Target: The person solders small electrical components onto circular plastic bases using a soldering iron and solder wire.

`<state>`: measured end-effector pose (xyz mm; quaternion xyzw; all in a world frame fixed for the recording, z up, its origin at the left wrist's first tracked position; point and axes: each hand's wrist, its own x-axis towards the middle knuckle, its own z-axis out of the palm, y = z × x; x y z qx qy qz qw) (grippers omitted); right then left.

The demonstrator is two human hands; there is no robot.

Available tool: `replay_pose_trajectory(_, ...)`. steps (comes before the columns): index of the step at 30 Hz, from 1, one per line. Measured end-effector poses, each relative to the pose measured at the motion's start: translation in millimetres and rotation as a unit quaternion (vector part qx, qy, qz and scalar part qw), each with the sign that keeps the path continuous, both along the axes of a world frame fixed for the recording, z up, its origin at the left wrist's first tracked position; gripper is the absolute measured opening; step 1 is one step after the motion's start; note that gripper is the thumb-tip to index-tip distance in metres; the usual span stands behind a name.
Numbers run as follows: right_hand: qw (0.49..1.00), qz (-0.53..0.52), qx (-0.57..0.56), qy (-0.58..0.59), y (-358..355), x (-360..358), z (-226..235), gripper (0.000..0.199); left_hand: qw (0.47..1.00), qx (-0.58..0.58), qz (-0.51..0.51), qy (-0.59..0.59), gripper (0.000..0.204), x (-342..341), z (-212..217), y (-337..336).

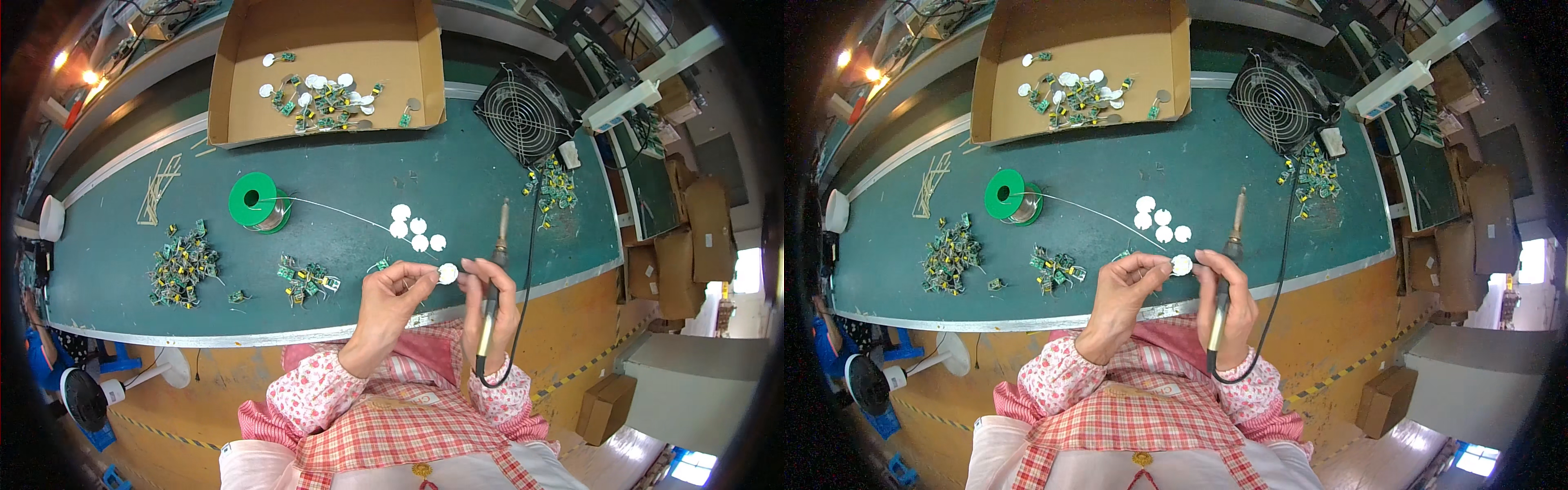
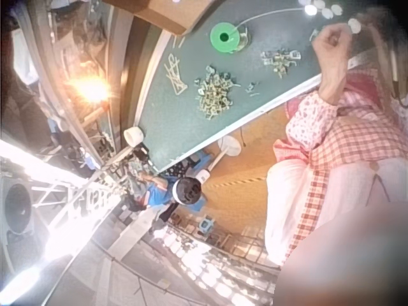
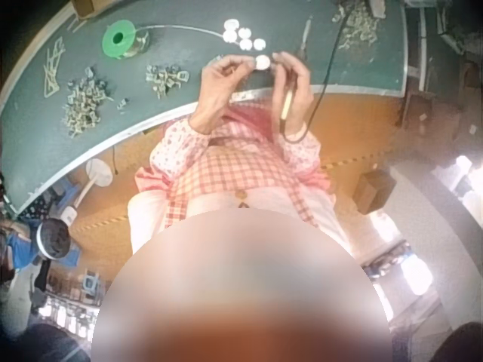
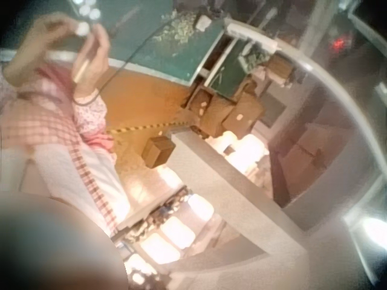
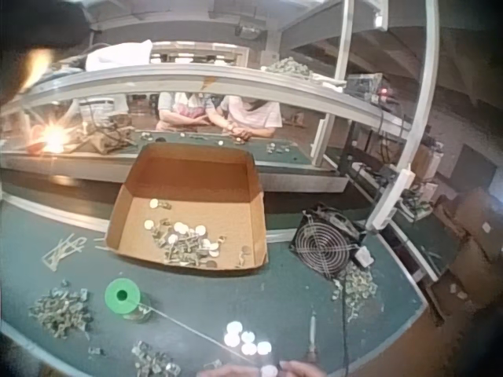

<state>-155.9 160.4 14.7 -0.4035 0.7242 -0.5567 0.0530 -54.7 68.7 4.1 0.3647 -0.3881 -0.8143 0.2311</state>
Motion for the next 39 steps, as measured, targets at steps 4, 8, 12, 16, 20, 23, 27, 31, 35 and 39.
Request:
replay_pose_trajectory(4,0.986,0.023,0.017,0.162,17,-12,20,0.028,1.0,0.0,0.009,0.001,0.012,-1,5,-6)
replay_pose_trajectory(8,0.977,0.055,-0.057,0.196,29,-15,35,0.015,1.0,0.005,0.014,0.013,0.012,1,9,-9)
replay_pose_trajectory(12,0.989,0.088,-0.058,0.105,40,-5,35,0.024,1.0,0.001,0.016,0.027,0.012,1,9,-11)
replay_pose_trajectory(16,0.988,0.09,-0.056,0.109,34,-3,32,0.023,0.999,0.005,0.014,0.028,0.011,1,9,-11)
replay_pose_trajectory(20,0.987,0.079,-0.086,0.114,28,-4,28,0.02,0.999,0.005,0.017,0.031,0.011,1,10,-12)
replay_pose_trajectory(23,0.988,0.081,-0.086,0.101,27,-4,27,0.021,0.999,0.005,0.019,0.036,0.011,1,11,-13)
replay_pose_trajectory(27,0.987,0.089,-0.081,0.102,25,-4,28,0.02,0.999,0.008,0.013,0.035,0.011,1,13,-13)
replay_pose_trajectory(31,0.989,0.091,-0.069,0.095,26,-3,30,0.019,0.999,0.014,0.011,0.038,0.011,1,12,-13)
replay_pose_trajectory(35,0.987,0.099,-0.065,0.108,28,-3,30,0.018,0.998,0.027,0.011,0.053,0.01,3,13,-13)
replay_pose_trajectory(39,0.993,0.074,-0.078,0.053,29,2,28,0.02,0.998,0.038,0.001,0.05,0.011,5,14,-13)
